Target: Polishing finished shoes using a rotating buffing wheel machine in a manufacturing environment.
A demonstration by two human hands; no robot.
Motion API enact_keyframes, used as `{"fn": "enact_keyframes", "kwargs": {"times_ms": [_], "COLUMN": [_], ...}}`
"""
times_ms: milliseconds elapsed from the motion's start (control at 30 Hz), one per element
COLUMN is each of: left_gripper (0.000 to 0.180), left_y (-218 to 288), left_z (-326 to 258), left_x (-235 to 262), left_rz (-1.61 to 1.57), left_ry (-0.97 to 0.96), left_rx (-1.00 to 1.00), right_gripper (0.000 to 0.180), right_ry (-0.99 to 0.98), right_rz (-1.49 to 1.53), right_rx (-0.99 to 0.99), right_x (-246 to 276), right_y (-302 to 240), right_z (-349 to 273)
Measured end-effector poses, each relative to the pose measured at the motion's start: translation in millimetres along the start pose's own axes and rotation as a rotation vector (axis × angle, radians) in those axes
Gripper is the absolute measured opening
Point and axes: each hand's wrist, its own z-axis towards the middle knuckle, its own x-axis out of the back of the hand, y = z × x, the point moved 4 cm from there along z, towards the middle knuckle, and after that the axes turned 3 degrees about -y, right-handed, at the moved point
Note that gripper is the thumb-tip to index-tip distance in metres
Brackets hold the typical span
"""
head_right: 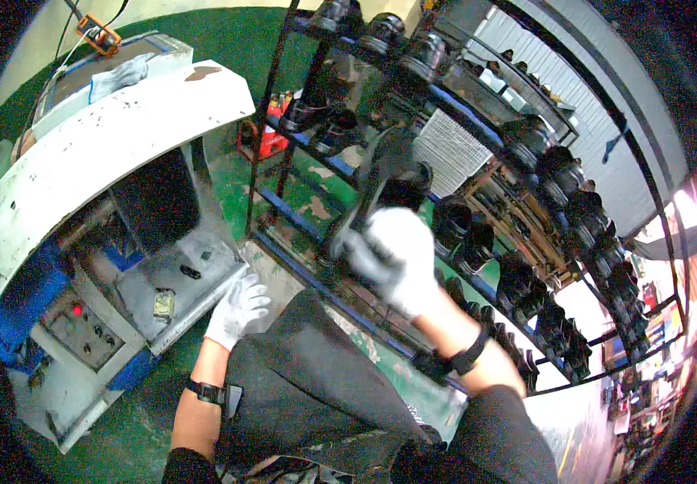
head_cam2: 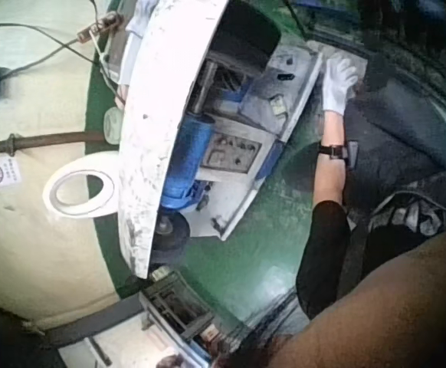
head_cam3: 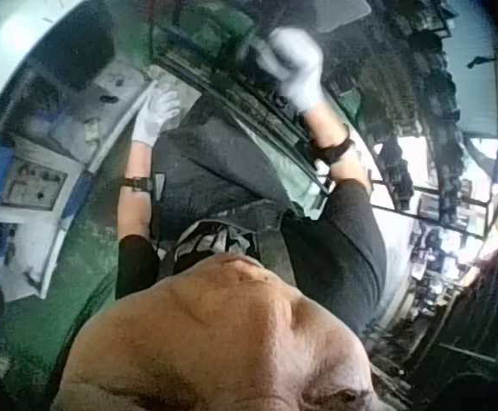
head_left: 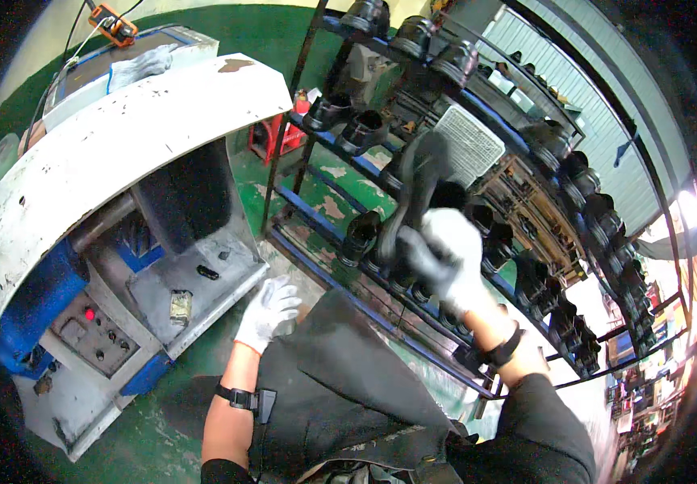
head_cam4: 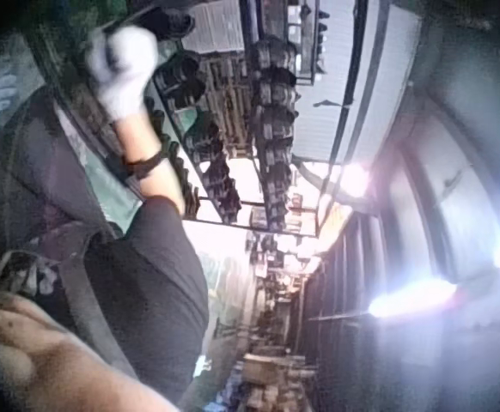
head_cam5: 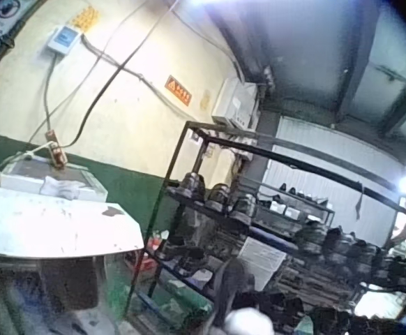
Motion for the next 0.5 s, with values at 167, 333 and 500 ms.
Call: {"fn": "enact_keyframes", "kwargs": {"times_ms": [167, 333, 500], "left_gripper": [0.076, 0.086, 0.074], "left_y": [-3, 41, 62], "left_z": [-4, -25, -42], "left_x": [-73, -33, -15], "left_rz": [-0.211, -0.292, -0.209], "left_ry": [0.106, 0.214, 0.219], "left_rx": [-0.289, -0.435, -0.582], "right_gripper": [0.041, 0.030, 0.029], "right_ry": [-0.372, -0.886, -0.945], "right_rz": [0.605, 0.886, 1.370], "right_rx": [-0.035, -0.105, -1.018], "right_x": [-100, -159, -233], "right_y": [-82, -120, -118], "right_z": [-57, -65, -72]}}
